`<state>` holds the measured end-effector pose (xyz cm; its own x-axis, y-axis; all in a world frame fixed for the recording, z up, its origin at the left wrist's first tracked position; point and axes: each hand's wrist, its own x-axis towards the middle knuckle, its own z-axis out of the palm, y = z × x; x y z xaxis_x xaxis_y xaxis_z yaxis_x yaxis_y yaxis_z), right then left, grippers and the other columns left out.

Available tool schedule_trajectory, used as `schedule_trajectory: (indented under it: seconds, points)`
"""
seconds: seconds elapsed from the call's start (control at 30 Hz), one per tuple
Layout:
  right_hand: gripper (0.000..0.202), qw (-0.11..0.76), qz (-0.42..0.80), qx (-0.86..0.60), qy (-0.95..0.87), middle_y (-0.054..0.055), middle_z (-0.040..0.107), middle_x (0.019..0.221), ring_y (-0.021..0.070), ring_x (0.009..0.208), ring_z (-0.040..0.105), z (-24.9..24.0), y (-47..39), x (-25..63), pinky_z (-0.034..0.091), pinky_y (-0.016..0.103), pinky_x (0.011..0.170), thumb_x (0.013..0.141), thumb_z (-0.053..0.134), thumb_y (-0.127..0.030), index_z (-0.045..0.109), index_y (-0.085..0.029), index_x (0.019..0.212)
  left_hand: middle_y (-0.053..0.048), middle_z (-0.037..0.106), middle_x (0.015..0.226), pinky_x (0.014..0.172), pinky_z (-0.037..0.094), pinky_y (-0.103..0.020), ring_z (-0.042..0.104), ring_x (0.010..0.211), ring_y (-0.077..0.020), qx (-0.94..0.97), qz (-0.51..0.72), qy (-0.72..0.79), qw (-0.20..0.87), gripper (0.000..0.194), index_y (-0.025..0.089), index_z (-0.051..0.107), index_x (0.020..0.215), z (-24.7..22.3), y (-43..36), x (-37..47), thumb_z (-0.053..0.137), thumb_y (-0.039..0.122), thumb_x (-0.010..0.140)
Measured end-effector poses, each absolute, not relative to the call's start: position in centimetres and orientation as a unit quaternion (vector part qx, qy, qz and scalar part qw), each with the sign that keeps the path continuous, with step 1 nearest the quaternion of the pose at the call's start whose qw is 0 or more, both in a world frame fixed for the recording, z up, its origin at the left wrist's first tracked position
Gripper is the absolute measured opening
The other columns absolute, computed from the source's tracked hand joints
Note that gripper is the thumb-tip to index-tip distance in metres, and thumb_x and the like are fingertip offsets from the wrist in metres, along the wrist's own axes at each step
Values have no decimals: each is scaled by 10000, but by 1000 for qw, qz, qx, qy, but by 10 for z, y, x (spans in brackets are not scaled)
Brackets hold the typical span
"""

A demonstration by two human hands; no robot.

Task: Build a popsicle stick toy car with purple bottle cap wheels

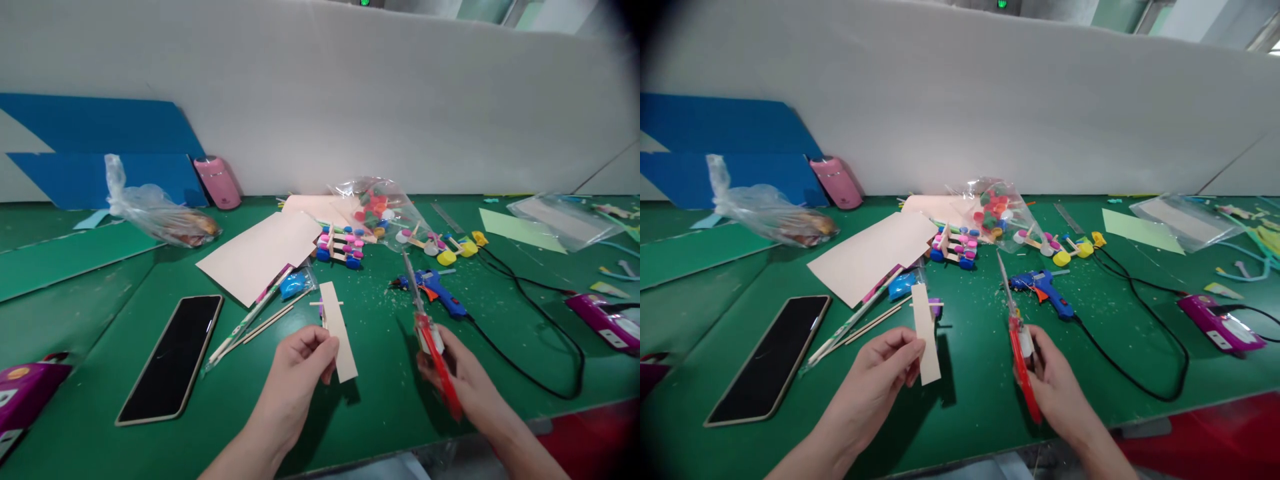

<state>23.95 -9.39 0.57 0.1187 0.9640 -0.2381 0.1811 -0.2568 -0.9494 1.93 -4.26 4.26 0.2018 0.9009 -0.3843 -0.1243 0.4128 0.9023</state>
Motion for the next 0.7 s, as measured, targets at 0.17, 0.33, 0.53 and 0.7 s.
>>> schedule_trajectory:
  seconds: [0.17, 0.33, 0.53, 0.7]
  points:
    - [380, 539, 574, -501, -360, 7, 581, 792, 36, 463, 409, 12, -95, 184, 325, 168, 414, 655, 710, -350, 520, -202, 948, 61, 447, 486, 466, 278, -193, 376, 458, -58, 391, 389, 496, 671, 214, 152, 509, 561, 43, -43, 23, 601, 263, 719]
    - [447, 543, 611, -489, -305, 13, 628, 771, 33, 459, 455, 10, -92, 154, 329, 143, 399, 614, 747, -371, 507, -197, 949, 54, 461, 486, 467, 287, -193, 377, 465, -65, 396, 391, 507, 658, 214, 151, 515, 573, 44, -44, 24, 606, 279, 718]
    - [459, 551, 598, -518, -264, -63, 555, 614, 11, 351, 407, 4, -86, 141, 312, 136, 338, 613, 730, -427, 484, -187, 917, 57, 447, 471, 455, 280, -186, 374, 455, -63, 382, 397, 510, 660, 205, 149, 523, 559, 48, -43, 25, 614, 265, 702]
    - [487, 565, 592, -521, -244, -81, 526, 589, 1, 326, 374, 6, -83, 136, 292, 128, 317, 587, 739, -435, 478, -183, 912, 54, 456, 484, 466, 295, -181, 381, 464, -63, 387, 394, 502, 666, 192, 152, 535, 575, 46, -43, 25, 610, 264, 711]
